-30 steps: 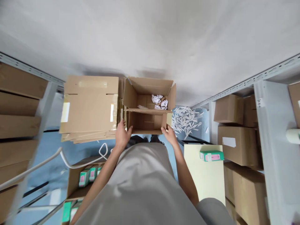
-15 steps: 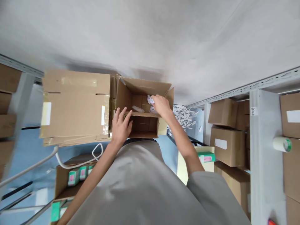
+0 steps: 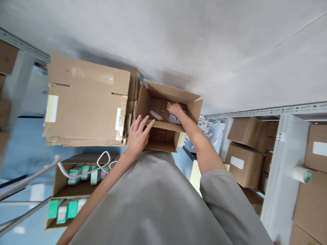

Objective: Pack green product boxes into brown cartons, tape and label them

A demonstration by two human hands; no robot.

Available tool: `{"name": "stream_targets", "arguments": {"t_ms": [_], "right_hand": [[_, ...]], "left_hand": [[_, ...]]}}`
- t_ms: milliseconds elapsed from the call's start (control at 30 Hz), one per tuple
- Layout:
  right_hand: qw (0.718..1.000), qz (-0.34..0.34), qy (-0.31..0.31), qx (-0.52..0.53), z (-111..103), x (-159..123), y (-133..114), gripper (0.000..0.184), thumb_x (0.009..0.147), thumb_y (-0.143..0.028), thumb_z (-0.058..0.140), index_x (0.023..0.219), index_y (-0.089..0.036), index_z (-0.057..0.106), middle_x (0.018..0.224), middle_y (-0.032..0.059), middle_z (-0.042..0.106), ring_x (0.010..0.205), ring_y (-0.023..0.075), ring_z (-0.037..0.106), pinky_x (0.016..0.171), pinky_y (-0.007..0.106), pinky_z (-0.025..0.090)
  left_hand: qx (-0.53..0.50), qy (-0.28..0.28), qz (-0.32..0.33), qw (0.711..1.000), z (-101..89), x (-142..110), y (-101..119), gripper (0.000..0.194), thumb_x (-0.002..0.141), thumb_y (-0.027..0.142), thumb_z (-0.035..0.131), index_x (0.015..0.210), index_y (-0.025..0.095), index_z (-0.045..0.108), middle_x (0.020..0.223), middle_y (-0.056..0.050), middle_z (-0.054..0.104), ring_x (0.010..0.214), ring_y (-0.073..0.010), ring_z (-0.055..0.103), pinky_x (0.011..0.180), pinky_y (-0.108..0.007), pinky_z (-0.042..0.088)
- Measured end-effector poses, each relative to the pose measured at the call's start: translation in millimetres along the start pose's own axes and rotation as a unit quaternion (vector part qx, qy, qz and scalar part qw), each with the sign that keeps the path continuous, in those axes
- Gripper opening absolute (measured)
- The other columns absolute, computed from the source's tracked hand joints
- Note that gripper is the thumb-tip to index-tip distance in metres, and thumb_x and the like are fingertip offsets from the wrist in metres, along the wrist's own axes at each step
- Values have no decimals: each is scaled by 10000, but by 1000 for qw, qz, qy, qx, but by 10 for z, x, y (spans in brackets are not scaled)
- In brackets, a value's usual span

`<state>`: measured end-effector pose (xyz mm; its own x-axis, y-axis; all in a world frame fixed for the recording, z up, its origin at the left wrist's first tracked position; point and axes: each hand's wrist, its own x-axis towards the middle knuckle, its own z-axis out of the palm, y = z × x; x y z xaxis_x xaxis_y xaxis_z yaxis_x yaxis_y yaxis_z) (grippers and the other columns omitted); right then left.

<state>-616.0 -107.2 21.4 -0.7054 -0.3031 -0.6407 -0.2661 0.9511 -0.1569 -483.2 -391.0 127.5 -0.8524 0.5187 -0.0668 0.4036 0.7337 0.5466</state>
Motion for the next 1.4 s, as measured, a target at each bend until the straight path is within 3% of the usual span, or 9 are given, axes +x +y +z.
{"name": "stream_targets", "arguments": {"t_ms": [300,433,533,633,767,1000,1167,1300,1400], "right_hand": [[998,30,49,33,-338,-397,53,415,1020,-109,579,1374,-161,789,1327,183,795,1229,310,738,1115,441,538],[971,19,195,138,-580,-1127,-206,492,1028,-100,525,1465,-179,738,1460,139,739,1313,299,711,1178,423,525],[911,29,347,221,-696,-1883,-617,519,1051,-138,487,1513,-225,707,1558,85,678,1423,272,656,1258,444,495],[860,23,423,283,-619,-2478,-1087,480,1053,-172,523,1470,-278,736,1503,49,719,1414,245,672,1263,443,512],[869,-3,369,330,-183,-2537,-1498,459,994,-120,582,1366,-294,788,1448,40,761,1308,217,744,1197,386,558],[892,66,169,414,423,-1613,-1468,575,879,-106,730,1445,-199,703,1439,98,774,1301,268,752,1158,384,558],[915,130,115,365,377,-1596,-1414,768,913,-189,805,1633,-165,541,1629,183,633,1481,328,636,1235,432,494],[925,145,100,336,195,-2011,-1473,533,1003,-216,734,1526,-149,661,1486,186,741,1362,343,724,1168,420,535],[903,139,161,372,-54,-2352,-1454,317,1059,-283,687,1356,-216,775,1240,96,854,1112,277,820,1024,368,602]], "left_hand": [[5,-12,47,999,-16,18,-151,827,967,2,413,1740,293,456,1836,-86,366,1758,-325,170,1389,-624,271],[3,-21,61,998,-22,32,-218,850,958,5,424,1756,296,425,1840,-83,357,1759,-316,168,1389,-617,275],[-3,-28,74,997,-17,46,-256,863,954,-3,423,1767,284,399,1853,-89,324,1763,-315,140,1390,-622,275],[-4,-27,87,996,-14,60,-276,859,962,-17,402,1770,273,389,1857,-93,312,1765,-314,127,1384,-621,290],[-5,-23,99,995,-25,77,-282,859,966,-25,404,1775,261,376,1855,-106,310,1763,-318,132,1384,-616,298],[7,-21,107,994,-24,69,-300,891,938,-34,424,1779,255,365,1850,-111,324,1759,-329,154,1376,-625,321],[8,-18,109,994,-41,50,-287,895,938,-40,425,1779,261,367,1850,-112,323,1757,-334,162,1372,-622,331],[5,-16,113,993,-58,34,-294,905,951,-41,418,1795,272,325,1857,-107,303,1757,-330,152,1380,-621,313],[5,-9,118,993,-54,10,-319,918,942,-60,384,1799,263,312,1865,-104,274,1758,-310,139,1393,-608,295]]}}
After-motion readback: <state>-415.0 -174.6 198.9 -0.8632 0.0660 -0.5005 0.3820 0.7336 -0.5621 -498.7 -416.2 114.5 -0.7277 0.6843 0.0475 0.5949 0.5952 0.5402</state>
